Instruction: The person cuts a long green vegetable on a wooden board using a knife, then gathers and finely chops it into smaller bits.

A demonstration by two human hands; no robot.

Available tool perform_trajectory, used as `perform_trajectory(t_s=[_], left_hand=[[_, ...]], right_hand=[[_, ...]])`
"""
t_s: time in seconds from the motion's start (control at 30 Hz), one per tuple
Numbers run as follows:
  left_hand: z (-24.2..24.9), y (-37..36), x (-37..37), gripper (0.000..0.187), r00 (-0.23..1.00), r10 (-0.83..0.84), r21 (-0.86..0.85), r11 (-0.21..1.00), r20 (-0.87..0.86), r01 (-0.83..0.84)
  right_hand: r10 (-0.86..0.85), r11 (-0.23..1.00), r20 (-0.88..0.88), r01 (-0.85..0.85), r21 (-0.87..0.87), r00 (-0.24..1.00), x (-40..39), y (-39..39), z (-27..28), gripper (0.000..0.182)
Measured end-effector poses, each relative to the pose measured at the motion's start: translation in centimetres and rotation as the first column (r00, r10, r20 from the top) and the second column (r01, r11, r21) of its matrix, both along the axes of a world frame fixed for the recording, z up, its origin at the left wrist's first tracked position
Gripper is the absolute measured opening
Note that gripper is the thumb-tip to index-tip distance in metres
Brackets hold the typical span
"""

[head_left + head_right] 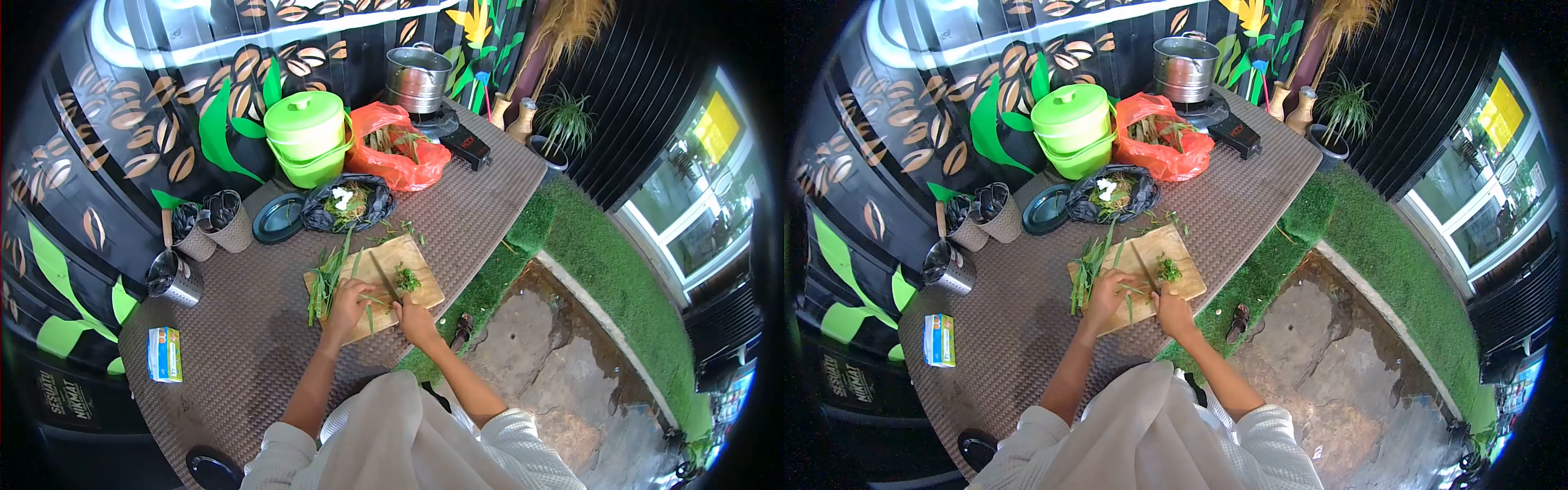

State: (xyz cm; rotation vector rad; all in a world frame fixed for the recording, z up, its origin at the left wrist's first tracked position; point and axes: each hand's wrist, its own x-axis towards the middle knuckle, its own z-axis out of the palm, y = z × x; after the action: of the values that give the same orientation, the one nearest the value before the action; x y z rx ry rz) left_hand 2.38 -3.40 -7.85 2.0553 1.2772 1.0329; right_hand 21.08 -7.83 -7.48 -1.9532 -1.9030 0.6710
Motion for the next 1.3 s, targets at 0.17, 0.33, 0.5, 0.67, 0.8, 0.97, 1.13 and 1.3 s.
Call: perform_trajectory(t_s=[0.17,0.33,0.5,0.67,0.8,0.97,1.13,1.3], left_hand=[[-1.3,0.2,-1.0,0.022,0.995,0.026,-0.009,1.0,-0.098,-0.027],[-0.4,0.8,-0.9,0.013,0.972,-0.027,0.006,1.0,-0.233,0.029],[-0.5,1.4,0.7,0.01,0.956,0.125,-0.224,0.972,0.265,-0.065],[-1.0,1.0,0.5,0.019,0.795,0.308,-0.441,0.896,0.523,-0.057],[-0.6,0.3,0.3,0.023,0.767,0.418,-0.592,0.803,0.486,-0.062],[2.8,0.3,-1.1,0.024,0.952,0.207,-0.545,0.837,0.223,-0.054],[1.2,2.0,-1.3,0.012,0.978,-0.061,0.124,0.988,-0.202,0.088],[0.0,1.8,-0.5,0.013,0.974,-0.132,-0.113,0.987,-0.185,0.112]], right_hand=[[0.008,0.999,0.058,-0.005,-0.051,0.998,-0.4,0.1,0.1,0.04],[-0.012,1.0,0.025,0.012,0.008,1.0,0.0,-0.4,0.5,0.039],[-0.009,1.0,-0.035,0.009,-0.018,0.999,0.6,-0.4,0.3,0.038],[-0.005,0.999,-0.122,0.01,0.043,0.993,1.0,-0.4,0.8,0.038],[0.009,1.0,-0.107,-0.006,0.021,0.994,0.3,-1.0,0.6,0.038],[-0.05,0.998,-0.055,0.048,-0.026,0.997,-0.6,-2.2,-0.1,0.038],[-0.113,0.993,-0.005,0.113,-0.021,0.994,-0.9,-1.8,-0.1,0.038],[-0.106,0.994,0.003,0.106,-0.019,0.994,-0.2,-1.3,-0.1,0.038]])
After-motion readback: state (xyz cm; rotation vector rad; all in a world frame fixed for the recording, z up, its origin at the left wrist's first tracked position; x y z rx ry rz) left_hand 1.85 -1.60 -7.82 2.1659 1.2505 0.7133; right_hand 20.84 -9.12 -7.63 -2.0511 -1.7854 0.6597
